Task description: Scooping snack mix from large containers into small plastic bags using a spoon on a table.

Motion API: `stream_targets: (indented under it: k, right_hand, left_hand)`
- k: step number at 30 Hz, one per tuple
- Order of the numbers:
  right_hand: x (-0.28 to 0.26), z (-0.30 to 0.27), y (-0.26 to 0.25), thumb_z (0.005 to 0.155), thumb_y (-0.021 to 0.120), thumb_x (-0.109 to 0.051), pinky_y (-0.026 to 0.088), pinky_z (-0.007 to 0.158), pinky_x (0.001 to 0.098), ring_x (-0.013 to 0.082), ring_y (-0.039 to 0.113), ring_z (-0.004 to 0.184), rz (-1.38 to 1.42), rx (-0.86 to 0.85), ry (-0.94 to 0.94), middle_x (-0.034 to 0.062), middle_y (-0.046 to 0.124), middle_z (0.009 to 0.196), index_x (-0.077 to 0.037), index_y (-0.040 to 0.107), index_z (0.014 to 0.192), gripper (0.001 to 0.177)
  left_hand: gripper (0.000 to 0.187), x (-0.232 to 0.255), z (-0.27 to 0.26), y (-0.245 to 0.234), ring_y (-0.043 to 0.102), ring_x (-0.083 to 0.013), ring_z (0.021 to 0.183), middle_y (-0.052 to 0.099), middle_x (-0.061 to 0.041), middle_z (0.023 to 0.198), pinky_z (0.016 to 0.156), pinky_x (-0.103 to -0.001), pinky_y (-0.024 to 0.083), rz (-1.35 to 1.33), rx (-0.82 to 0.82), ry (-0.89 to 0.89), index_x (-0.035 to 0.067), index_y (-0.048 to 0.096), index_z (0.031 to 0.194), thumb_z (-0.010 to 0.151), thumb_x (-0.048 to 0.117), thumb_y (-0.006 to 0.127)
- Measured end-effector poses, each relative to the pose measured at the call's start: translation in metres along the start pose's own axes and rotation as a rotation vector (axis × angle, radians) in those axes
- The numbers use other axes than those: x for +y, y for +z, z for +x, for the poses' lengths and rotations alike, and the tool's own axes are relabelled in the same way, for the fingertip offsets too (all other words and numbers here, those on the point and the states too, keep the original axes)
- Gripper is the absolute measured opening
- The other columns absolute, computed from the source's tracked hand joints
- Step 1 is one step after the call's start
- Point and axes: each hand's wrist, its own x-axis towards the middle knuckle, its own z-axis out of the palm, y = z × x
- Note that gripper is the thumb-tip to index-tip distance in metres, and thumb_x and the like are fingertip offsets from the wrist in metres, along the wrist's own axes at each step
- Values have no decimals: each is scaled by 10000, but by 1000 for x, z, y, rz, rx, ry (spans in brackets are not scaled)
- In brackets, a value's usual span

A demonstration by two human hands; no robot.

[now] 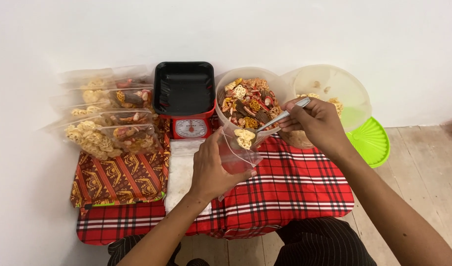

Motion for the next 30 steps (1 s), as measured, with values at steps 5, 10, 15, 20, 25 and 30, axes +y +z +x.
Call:
stream_targets:
  k: [5,10,15,20,25,30]
  right_hand:
    - [-1,-3,1,1030,575,-58,668,739,413,293,757,743,-82,-8,-54,275,706,831,117,681,1089,213]
    - [-2,-13,11,1030,568,-55,658,725,377,267,744,736,-167,-8,-110,254,706,816,128,666,1109,223]
    - [3,-41,42,952,672,-240,562,557,501,391,740,683,-705,58,-286,186,726,657,-51,759,1034,223]
    - [7,-50,69,936,636,-238,583,570,457,312,746,623,-897,85,-451,123,726,635,-118,718,1195,297]
    - [-2,-46,56,897,649,-191,554,563,495,341,718,584,-816,148,-478,91,718,617,-138,738,1163,286]
    - [-28,-32,-25,1183,553,56,592,669,295,216,721,799,-709,337,-839,240,725,1132,73,677,946,268]
  left_hand:
    - [1288,-5,0,3,544,-427,1242,509,-181,1405,969,-558,455,6,25,18,95,338,1520,498,624,916]
    - [1251,2,0,-3,528,-452,1245,502,-208,1397,981,-575,436,-35,5,21,70,333,1511,526,562,927]
    - [1271,2,0,3,511,-455,1264,502,-222,1383,1008,-586,421,-73,-18,49,52,334,1509,508,568,924]
    - [1297,-5,-2,18,530,-468,1223,504,-231,1345,986,-594,445,-37,-28,82,31,326,1497,501,615,917]
    - [1278,2,-1,9,539,-485,1199,503,-240,1348,960,-606,459,-86,-31,109,30,314,1508,523,564,930]
    - [1269,0,1,3,442,-343,1399,411,-210,1545,1077,-481,422,-54,-73,-28,25,228,1546,629,705,782]
